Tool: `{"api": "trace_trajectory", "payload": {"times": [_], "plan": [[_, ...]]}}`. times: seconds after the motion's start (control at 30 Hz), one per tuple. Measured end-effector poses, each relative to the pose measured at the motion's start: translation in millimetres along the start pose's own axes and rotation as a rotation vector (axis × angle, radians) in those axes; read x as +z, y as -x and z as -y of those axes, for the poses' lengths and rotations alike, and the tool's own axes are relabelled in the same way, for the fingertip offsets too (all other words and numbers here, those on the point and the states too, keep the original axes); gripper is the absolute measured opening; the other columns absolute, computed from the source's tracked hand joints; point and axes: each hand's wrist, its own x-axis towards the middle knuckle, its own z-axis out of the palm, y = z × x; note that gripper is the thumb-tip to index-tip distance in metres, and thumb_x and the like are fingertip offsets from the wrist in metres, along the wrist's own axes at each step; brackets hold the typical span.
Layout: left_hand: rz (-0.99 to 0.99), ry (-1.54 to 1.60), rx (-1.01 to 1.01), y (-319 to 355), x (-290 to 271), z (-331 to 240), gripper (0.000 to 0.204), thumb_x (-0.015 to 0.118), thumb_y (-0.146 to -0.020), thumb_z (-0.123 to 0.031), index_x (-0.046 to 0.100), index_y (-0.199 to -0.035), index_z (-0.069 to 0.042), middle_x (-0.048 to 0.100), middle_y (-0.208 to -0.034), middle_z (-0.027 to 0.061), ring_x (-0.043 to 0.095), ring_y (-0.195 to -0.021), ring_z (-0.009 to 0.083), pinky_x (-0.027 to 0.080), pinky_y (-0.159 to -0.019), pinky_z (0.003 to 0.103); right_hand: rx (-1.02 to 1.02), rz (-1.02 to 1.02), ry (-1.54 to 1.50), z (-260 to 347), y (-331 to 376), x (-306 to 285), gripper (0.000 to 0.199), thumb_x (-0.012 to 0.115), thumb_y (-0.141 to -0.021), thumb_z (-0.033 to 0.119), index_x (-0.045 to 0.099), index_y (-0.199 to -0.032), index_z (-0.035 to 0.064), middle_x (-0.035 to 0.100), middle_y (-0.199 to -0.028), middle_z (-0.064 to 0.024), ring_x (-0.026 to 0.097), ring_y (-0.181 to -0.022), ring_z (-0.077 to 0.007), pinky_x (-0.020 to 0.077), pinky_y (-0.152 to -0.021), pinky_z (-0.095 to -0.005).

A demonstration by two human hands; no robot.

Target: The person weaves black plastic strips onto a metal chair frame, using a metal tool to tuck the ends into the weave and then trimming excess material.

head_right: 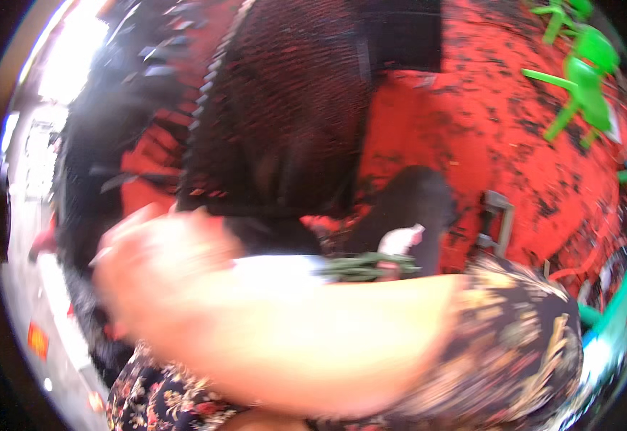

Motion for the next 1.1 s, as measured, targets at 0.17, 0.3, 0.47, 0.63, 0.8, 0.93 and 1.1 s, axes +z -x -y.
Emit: {"api": "trace_trajectory", "payload": {"times": [0.17,0.3,0.47,0.63,0.8,0.93,1.1], "plan": [[-0.108,-0.003,-0.088,8,-9,-8,0.018,0.058,-0.084,-0.01,0.056,-0.098,0.001,0.057,-0.078,0.0071,0.054,-0.068,0.0152,0.044,-0.062,0.028,-0.255,0.193,0.136,30,-19,2,0.016,0.056,-0.075,0.003,0.055,-0.09,-0.0016,0.058,-0.07,-0.0101,0.058,-0.06,-0.0243,0.0473,-0.055,-0.0313],[-0.07,0.095,-0.097,3,-4,-9,0.017,0.058,-0.084,-0.01,0.057,-0.097,0.001,0.058,-0.079,0.0071,0.054,-0.069,0.0148,0.045,-0.062,0.028,-0.219,0.227,0.19,30,-17,-5,0.014,0.056,-0.073,0.003,0.055,-0.087,-0.0008,0.057,-0.07,-0.0104,0.058,-0.061,-0.0254,0.0474,-0.056,-0.0325],[-0.089,0.072,-0.108,27,-19,20,0.016,0.06,-0.083,-0.01,0.057,-0.095,0.001,0.055,-0.08,0.0046,0.049,-0.071,0.0131,0.041,-0.065,0.025,-0.238,0.338,0.199,39,-24,5,0.011,0.057,-0.072,0.003,0.056,-0.082,0.0002,0.055,-0.069,-0.0107,0.058,-0.062,-0.0268,0.0475,-0.057,-0.034],[-0.095,0.117,-0.162,26,-21,9,0.022,0.064,-0.081,-0.011,0.058,-0.098,0.001,0.058,-0.082,0.0058,0.053,-0.071,0.0147,0.043,-0.066,0.027,-0.238,0.389,0.161,44,-31,-2,0.008,0.058,-0.07,0.002,0.056,-0.078,0.0012,0.054,-0.068,-0.011,0.058,-0.064,-0.0281,0.0475,-0.058,-0.0355],[0.047,-0.122,-0.109,14,-30,7,0.016,0.064,-0.079,-0.009,0.057,-0.09,0.0,0.054,-0.075,0.0124,0.054,-0.065,0.0248,0.044,-0.06,0.032,0.035,0.358,0.109,3,-14,4,0.005,0.058,-0.069,0.002,0.056,-0.073,0.0022,0.052,-0.068,-0.0113,0.057,-0.065,-0.0295,0.0476,-0.059,-0.037],[0.206,-0.142,0.005,-5,-35,-1,0.016,0.067,-0.077,-0.011,0.055,-0.08,-0.001,0.048,-0.065,0.0073,0.047,-0.054,0.0176,0.039,-0.05,0.028,0.374,0.072,-0.065,-52,40,38,0.012,0.058,-0.08,0.008,0.055,-0.089,0.0018,0.055,-0.073,-0.0152,0.056,-0.068,-0.0351,0.0469,-0.06,-0.0398],[0.292,-0.163,-0.085,-8,-38,-2,0.022,0.071,-0.075,-0.016,0.054,-0.079,-0.002,0.045,-0.059,0.0038,0.042,-0.048,0.0146,0.036,-0.046,0.028,0.45,0.073,-0.137,-51,40,57,0.014,0.055,-0.086,0.013,0.048,-0.087,0.002,0.055,-0.074,-0.0166,0.056,-0.07,-0.0369,0.0429,-0.058,-0.0429]]}}
